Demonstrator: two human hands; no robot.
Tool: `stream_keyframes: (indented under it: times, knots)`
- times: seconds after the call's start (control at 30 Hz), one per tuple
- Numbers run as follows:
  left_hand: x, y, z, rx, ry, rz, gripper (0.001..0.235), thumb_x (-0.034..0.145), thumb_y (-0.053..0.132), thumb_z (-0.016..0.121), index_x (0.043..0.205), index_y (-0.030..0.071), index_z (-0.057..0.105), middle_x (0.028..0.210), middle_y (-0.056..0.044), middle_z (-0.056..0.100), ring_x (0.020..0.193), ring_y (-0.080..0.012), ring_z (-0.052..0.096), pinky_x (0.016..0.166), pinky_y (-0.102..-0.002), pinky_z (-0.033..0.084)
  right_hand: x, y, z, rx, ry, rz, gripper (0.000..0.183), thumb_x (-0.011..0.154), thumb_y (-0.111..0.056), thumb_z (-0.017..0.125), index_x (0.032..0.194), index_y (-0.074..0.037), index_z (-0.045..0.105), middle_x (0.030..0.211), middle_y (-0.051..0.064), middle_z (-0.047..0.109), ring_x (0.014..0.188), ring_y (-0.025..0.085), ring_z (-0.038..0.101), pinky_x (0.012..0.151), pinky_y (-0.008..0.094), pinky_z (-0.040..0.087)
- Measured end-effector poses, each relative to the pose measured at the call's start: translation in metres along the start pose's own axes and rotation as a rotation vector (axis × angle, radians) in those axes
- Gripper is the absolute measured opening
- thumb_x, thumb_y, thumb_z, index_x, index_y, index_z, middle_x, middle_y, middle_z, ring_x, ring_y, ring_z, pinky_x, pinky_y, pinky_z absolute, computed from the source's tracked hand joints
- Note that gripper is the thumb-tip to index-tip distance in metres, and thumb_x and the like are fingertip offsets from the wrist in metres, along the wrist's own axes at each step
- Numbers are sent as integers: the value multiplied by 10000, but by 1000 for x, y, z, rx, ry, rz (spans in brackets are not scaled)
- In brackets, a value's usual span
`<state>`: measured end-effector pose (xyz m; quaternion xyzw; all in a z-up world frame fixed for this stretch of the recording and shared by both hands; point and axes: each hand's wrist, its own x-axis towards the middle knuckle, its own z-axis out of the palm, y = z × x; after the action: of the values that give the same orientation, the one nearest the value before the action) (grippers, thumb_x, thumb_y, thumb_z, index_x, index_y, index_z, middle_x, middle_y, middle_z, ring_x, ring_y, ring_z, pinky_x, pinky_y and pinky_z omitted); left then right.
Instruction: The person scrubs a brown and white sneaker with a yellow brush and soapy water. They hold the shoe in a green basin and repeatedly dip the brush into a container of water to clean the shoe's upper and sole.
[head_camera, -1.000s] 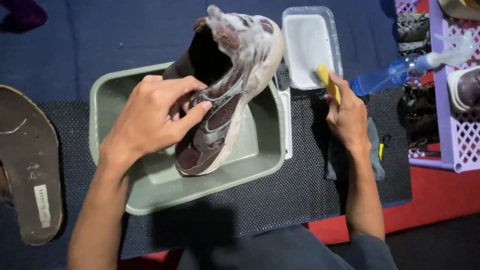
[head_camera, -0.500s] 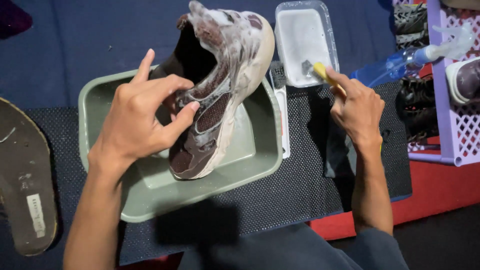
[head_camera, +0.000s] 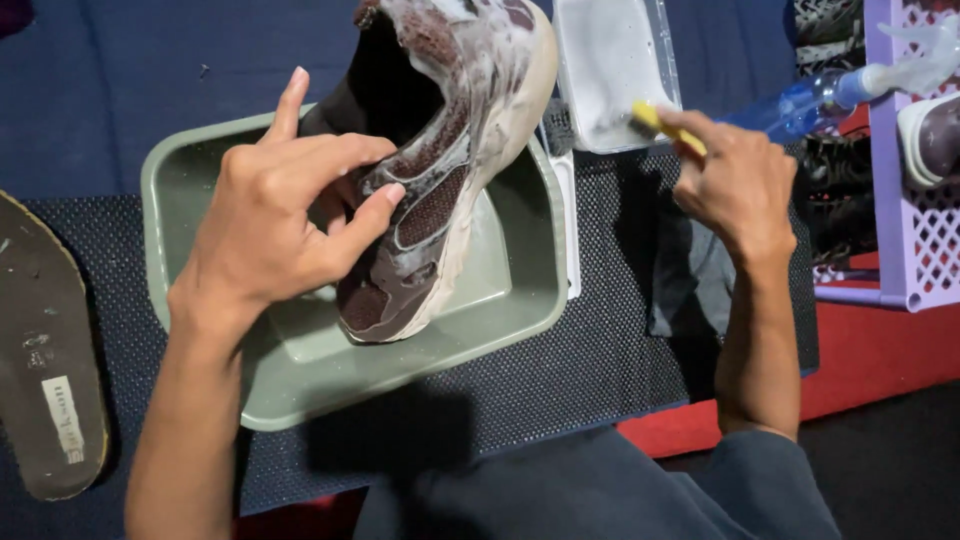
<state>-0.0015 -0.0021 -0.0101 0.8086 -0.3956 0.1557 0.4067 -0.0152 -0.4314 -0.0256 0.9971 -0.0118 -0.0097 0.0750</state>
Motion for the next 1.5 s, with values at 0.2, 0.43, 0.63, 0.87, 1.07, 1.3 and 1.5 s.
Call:
stream_keyframes:
  times: [0.2,0.43,0.63,0.87,1.07,1.3,1.5]
  knots:
    - [2,2,-2,-1,-9,-16,210,996,35,735,1136,-122,727,713,-107,642,544,-188,524,1269,-638,325,-6,0,3,89,166,-68,465,1082,-119,577,1514,-288,618,880,64,708,641,224,577,522,350,423]
    - [0,3,-3,-9,-25,-69,197,1006,41,738,1161,-75,706,634,-44,535,500,-167,454,1288,-627,336,-14,8,43,550,354,-108,653,1181,138,579,1630,-141,197,896,127,563,678,215,546,543,339,456]
    - [-2,-1,-3,-25,4,-30,130,1052,47,697,1016,-78,686,655,-81,572,537,-230,495,1259,-644,360,-49,-23,59,852,343,-78,499,1143,-28,525,1574,-71,278,901,92,455,673,148,375,669,283,312]
    - [-3,0,-5,-122,-5,-65,113,1064,-1,624,1013,-86,676,552,-53,461,473,-188,404,1272,-633,324,-64,-31,76,771,376,-199,268,1118,-1,481,1367,20,383,1032,197,691,888,290,669,770,364,476]
    - [-3,-1,-6,-117,-38,-46,130,1079,26,635,1019,-83,672,625,-88,514,516,-235,412,1278,-615,336,-59,-40,74,838,495,-129,330,1063,69,444,1370,-2,346,998,228,661,917,310,660,851,371,504]
    - [-5,-3,-6,-38,-60,-37,121,1099,-21,662,1044,-125,693,659,-114,498,540,-232,361,1313,-669,378,-61,-44,76,808,387,61,444,1027,-13,540,1438,-90,388,840,84,522,671,210,486,630,355,387]
    - [-7,-5,-5,-36,-45,-57,107,1085,-51,672,1062,-152,699,639,-118,478,535,-220,335,1316,-683,386,-58,-44,74,705,323,25,504,1032,-53,586,1486,-34,367,1159,171,548,896,344,588,809,442,461]
